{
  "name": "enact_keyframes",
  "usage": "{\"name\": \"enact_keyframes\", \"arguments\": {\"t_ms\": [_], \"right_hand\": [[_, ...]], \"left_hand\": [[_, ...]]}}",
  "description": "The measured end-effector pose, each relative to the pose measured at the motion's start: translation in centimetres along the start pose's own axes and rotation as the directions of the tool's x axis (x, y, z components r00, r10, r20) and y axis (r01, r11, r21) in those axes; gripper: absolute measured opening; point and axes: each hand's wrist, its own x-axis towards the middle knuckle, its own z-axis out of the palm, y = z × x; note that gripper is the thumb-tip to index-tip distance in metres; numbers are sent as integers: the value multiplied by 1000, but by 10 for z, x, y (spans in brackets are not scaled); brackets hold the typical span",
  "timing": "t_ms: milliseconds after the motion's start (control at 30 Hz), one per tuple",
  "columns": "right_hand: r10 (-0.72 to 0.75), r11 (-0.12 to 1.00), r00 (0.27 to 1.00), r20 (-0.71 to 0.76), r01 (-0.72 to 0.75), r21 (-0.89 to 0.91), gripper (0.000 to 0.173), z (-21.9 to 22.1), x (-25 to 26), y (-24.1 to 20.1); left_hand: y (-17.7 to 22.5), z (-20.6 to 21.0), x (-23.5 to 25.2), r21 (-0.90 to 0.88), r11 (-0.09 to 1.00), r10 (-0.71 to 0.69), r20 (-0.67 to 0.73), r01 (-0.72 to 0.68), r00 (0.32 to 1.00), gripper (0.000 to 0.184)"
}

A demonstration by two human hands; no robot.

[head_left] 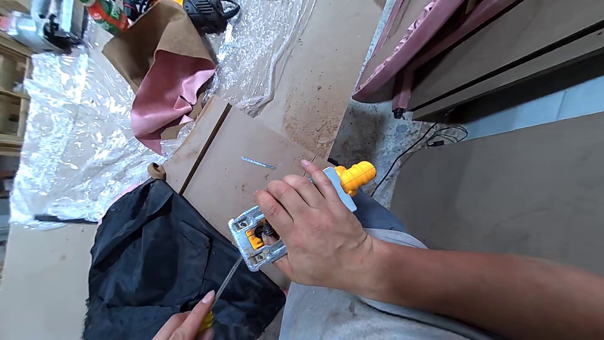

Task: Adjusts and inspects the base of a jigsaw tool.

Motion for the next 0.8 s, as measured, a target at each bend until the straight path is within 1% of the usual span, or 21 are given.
{"name": "enact_keyframes", "arguments": {"t_ms": [167, 300, 533, 800], "right_hand": [[1, 1000, 1000, 9, -1, -3, 75, -1, -2, 1], [-5, 1000, 1000, -2, 5, -2, 74, 0, -2, 2], [-7, 1000, 1000, -17, 7, 12, 73, 0, -3, 2], [-23, 1000, 1000, -11, 23, 5, 72, -1, -3, 1]], "left_hand": [[6, 9, 12, 46, 998, 52, -28, -51, 998, 35], [12, 11, 21, 121, 989, 95, -35, -90, 995, 34], [12, 19, 24, 244, 965, 115, -66, -96, 991, 32], [15, 30, 22, 179, 982, 69, -79, -54, 994, 35]]}}
